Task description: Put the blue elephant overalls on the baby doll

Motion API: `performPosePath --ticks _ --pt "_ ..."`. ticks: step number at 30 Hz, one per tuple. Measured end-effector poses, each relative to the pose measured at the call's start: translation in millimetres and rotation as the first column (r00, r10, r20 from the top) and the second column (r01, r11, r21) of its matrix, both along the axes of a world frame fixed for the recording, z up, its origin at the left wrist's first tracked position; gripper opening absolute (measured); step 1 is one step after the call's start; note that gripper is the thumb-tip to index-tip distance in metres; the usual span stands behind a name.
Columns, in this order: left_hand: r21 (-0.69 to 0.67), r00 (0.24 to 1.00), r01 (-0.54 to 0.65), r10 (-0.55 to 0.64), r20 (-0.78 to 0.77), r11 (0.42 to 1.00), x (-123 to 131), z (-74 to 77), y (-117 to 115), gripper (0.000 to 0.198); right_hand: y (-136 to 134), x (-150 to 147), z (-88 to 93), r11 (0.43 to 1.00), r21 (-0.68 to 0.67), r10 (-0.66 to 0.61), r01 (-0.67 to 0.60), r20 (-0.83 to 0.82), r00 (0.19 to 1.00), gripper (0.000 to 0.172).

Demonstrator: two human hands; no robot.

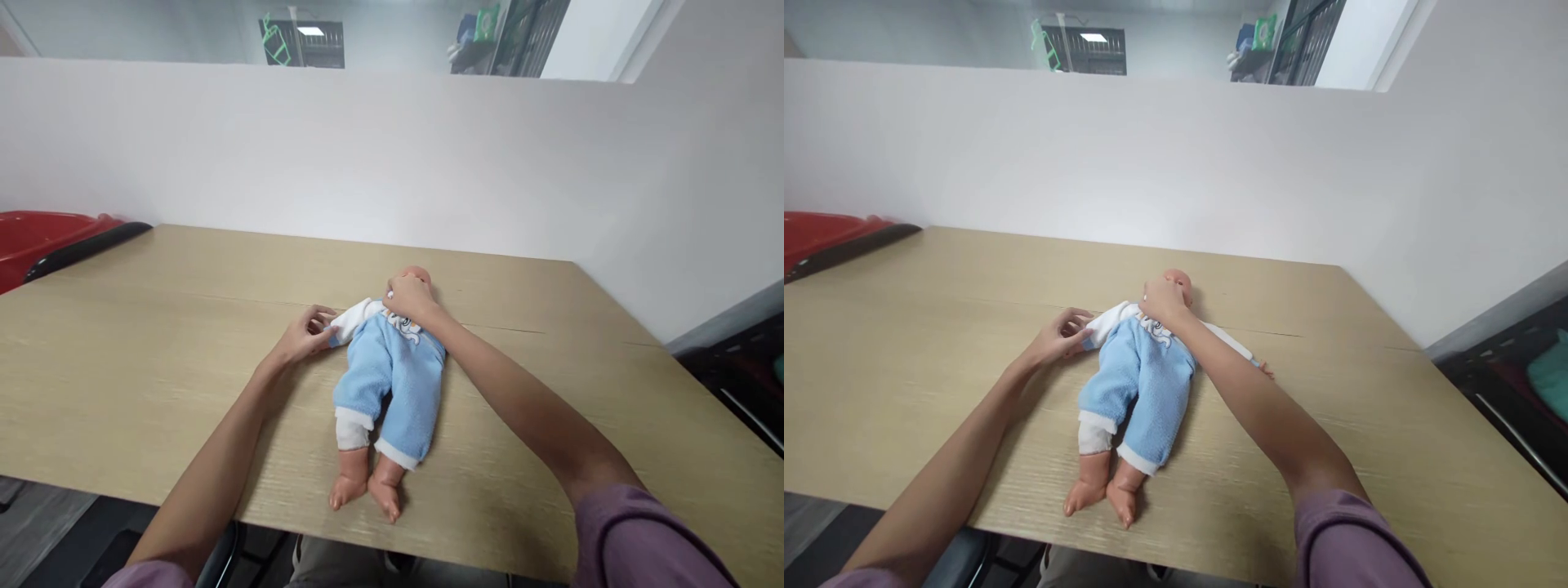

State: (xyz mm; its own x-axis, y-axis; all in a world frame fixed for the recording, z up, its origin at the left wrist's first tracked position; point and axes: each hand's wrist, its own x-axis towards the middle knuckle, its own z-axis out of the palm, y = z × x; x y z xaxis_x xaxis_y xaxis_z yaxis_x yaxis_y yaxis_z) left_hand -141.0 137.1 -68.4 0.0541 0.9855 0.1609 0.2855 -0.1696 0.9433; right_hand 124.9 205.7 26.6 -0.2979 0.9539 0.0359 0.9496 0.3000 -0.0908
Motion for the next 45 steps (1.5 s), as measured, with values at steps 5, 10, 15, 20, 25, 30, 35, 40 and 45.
performPosePath --ticks 5,10,15,20,25,30,35,40,45 --pt "0.227 0.912 0.137 -0.033 -0.409 0.964 18 5.6 20 0.054 0 1 -5.7 0.999 0.015 0.033 -0.032 -0.024 0.999 0.032" --pt "0.193 0.871 0.286 -0.171 -0.46 0.938 51 11.0 51 0.061 -5 -14 -3.5 0.998 0.008 0.07 -0.069 -0.027 0.997 0.032" --pt "0.222 0.867 0.219 -0.085 -0.491 0.95 67 4.5 43 0.049 -5 -35 0.1 0.999 -0.007 0.042 -0.042 0.02 0.999 0.032" --pt "0.3 0.799 0.169 0.048 -0.6 0.939 65 2.5 10 0.049 3 -43 2.5 0.999 -0.03 -0.032 0.034 0.054 0.998 0.036" --pt "0.274 0.714 0.126 0.104 -0.693 0.953 48 0.8 7 0.033 5 -47 3.0 0.997 -0.064 -0.046 0.051 0.075 0.996 0.036" --pt "0.178 0.704 0.088 0.065 -0.707 0.98 31 -3.1 30 0.016 3 -30 4.1 0.996 -0.067 -0.054 0.057 0.042 0.998 0.037" --pt "0.143 0.666 0.09 0.047 -0.744 0.986 34 -0.4 42 0.022 1 0 3.6 0.997 -0.08 -0.025 0.021 -0.056 0.998 0.03" --pt "0.115 0.616 0.153 -0.003 -0.788 0.982 38 2.0 42 0.043 -1 35 2.9 0.973 -0.175 0.114 -0.152 -0.21 0.971 0.043" --pt "0.091 0.584 0.236 -0.066 -0.809 0.968 32 4.5 41 0.067 -11 75 -2.7 0.91 -0.264 0.193 -0.319 -0.412 0.891 0.044"
